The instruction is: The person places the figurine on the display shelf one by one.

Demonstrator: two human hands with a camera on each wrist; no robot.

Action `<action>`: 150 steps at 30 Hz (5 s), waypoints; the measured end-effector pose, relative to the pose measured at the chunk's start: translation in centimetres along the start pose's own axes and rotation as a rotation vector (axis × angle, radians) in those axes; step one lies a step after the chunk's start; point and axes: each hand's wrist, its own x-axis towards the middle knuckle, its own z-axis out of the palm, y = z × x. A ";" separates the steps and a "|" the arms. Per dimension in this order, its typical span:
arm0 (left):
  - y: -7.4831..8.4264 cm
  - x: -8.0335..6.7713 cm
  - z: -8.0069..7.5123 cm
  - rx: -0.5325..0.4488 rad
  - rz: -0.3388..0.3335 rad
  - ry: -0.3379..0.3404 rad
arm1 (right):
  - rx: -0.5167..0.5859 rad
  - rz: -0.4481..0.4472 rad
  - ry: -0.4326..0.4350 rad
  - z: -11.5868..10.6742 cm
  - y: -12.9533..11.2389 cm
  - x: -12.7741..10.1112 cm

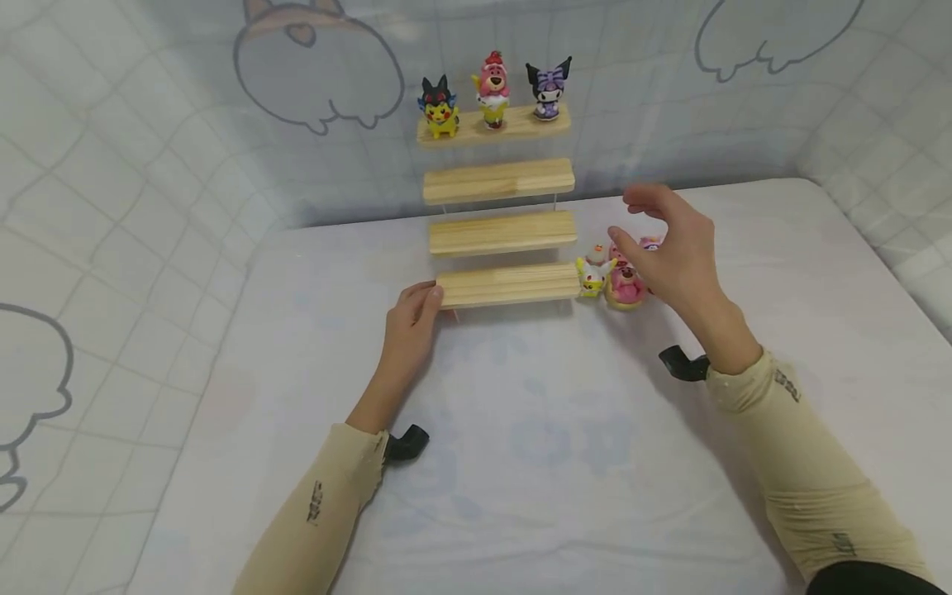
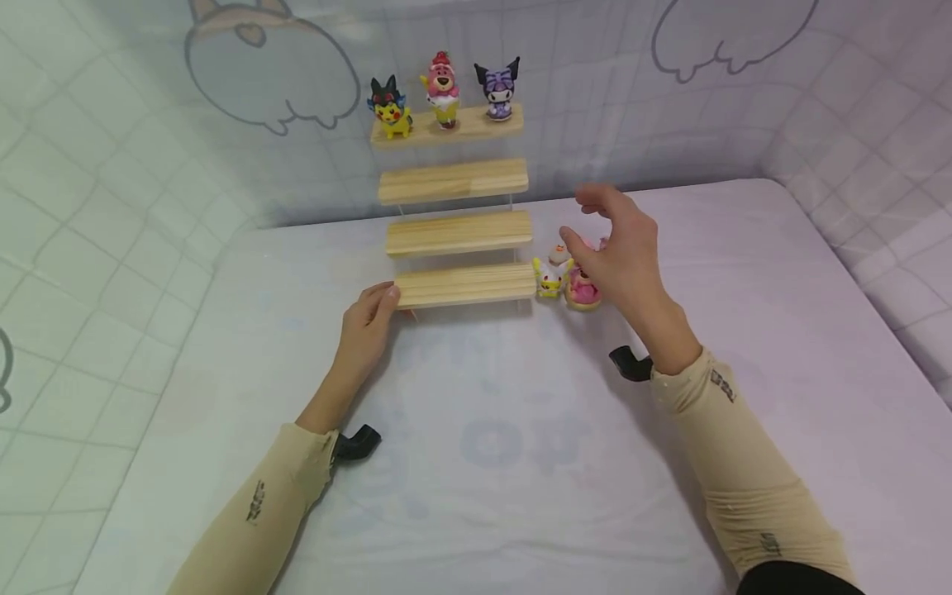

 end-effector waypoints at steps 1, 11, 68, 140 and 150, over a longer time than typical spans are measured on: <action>0.0 0.0 0.0 0.002 0.002 -0.001 | -0.004 0.014 -0.008 -0.2 0.1 -0.1; 0.0 -0.1 0.0 0.003 -0.011 -0.003 | -0.086 0.159 -0.090 -4.0 2.3 -1.3; 0.4 -0.2 -0.1 -0.001 -0.013 -0.006 | -0.162 0.206 -0.364 -5.8 3.7 -1.9; 0.3 -0.4 -0.3 -0.015 -0.042 0.007 | 0.167 -0.032 -0.301 10.1 -14.4 12.2; 0.1 -0.3 -0.1 -0.001 -0.042 0.005 | 0.173 0.009 -0.350 11.9 -13.2 11.9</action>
